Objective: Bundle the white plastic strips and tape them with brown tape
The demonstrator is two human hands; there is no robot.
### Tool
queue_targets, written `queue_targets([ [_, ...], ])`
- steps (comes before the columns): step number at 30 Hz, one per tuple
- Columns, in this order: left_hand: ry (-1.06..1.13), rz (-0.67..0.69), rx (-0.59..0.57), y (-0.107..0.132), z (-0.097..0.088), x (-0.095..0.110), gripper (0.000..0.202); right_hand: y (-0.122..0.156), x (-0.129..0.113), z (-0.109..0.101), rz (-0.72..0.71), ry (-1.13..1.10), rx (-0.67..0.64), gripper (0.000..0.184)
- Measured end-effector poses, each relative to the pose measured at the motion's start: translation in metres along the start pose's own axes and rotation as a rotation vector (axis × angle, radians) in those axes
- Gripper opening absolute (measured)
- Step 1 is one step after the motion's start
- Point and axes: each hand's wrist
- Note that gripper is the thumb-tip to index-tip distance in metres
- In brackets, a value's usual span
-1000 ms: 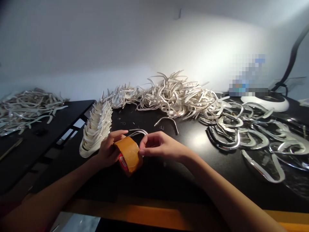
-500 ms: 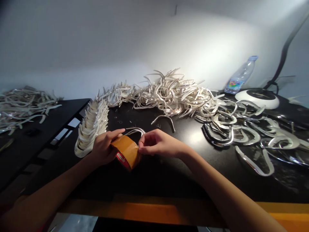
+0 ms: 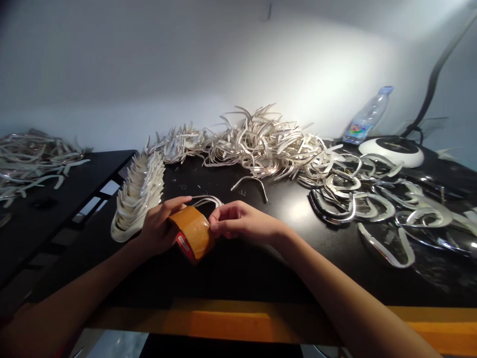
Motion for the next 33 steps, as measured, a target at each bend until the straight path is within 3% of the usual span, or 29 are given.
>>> queue_targets([
  [9, 0.045, -0.062, 0.011, 0.000, 0.001, -0.002, 0.047, 0.000, 0.005, 0.000, -0.029, -0.071, 0.075, 0.032],
  [24, 0.106, -0.081, 0.018, 0.003, 0.004, -0.004, 0.048, -0.002, 0.006, 0.002, -0.040, -0.137, 0.060, 0.030],
  [33, 0.253, -0.166, 0.059, 0.007, 0.008, -0.007, 0.052, -0.002, -0.001, 0.021, -0.082, -0.050, 0.088, 0.030],
])
Point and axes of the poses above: each hand's wrist, its own y-axis away from the middle knuckle, its own z-axis out of the palm, x = y × z, and after that the axes turned 4 degrees about y, right-handed
